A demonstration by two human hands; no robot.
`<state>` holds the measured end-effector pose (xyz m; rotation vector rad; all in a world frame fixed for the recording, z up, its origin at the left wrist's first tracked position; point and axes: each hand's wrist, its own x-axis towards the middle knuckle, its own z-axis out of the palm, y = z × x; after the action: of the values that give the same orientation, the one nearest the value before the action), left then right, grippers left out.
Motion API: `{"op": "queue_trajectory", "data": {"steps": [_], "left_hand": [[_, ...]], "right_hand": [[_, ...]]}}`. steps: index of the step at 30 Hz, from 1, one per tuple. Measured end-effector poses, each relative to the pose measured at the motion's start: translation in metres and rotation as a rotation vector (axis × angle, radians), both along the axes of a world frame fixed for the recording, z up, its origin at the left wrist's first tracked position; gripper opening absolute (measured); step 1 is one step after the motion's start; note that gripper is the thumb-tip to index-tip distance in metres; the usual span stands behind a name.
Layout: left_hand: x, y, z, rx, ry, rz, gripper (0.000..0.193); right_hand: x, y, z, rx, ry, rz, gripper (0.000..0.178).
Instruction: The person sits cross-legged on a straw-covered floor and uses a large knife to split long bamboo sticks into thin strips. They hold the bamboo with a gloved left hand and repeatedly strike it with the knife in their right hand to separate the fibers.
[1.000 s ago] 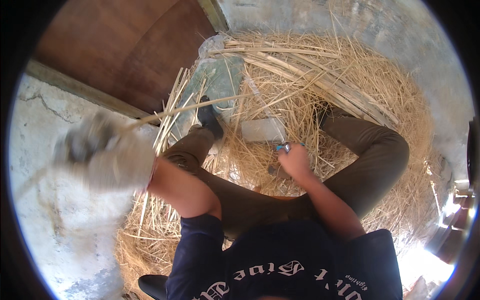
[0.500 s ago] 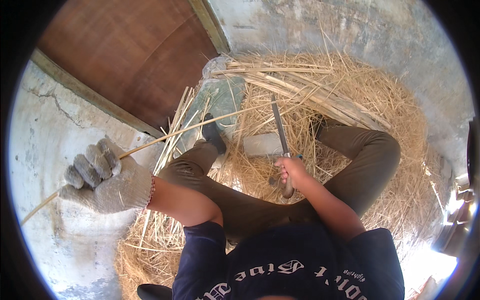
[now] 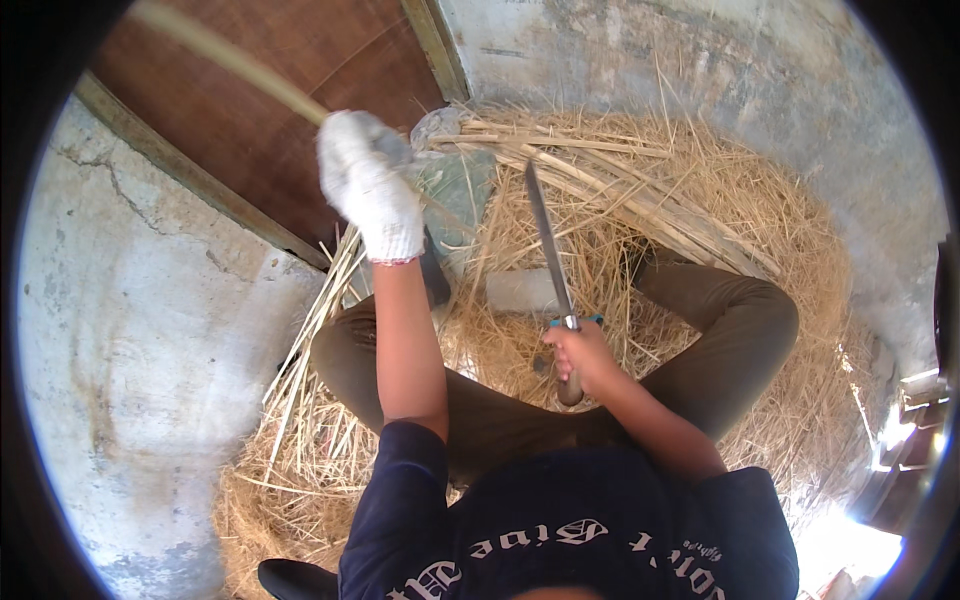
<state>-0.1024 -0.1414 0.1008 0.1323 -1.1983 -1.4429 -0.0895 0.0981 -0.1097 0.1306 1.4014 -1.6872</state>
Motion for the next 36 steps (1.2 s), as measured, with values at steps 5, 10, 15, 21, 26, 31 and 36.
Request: {"op": "queue_trajectory", "data": {"steps": [5, 10, 15, 21, 26, 31, 36], "left_hand": [[-0.004, 0.004, 0.003, -0.538, -0.517, 0.115, 0.026], [0.015, 0.012, 0.024, -0.501, -0.478, 0.056, 0.025], [0.02, 0.013, 0.023, -0.542, -0.491, 0.114, 0.029], [0.014, 0.023, 0.027, -0.469, -0.518, 0.118, 0.026], [0.016, 0.03, 0.029, -0.395, -0.334, 0.051, 0.029], [-0.002, 0.008, 0.008, -0.178, -0.201, -0.065, 0.015], [-0.01, 0.003, 0.0, 0.009, 0.003, -0.014, 0.017]], "right_hand": [[0.024, 0.008, 0.004, -0.082, 0.388, 0.109, 0.032], [0.027, 0.008, 0.016, -0.134, 0.295, 0.092, 0.026], [0.023, 0.008, 0.023, -0.166, 0.072, 0.013, 0.022], [0.012, 0.009, 0.025, -0.124, 0.167, 0.017, 0.025], [0.016, 0.01, 0.011, -0.071, 0.292, 0.129, 0.032], [0.035, 0.007, 0.011, -0.028, 0.36, 0.12, 0.032], [0.036, 0.004, -0.007, -0.034, 0.465, 0.081, 0.03]]}}
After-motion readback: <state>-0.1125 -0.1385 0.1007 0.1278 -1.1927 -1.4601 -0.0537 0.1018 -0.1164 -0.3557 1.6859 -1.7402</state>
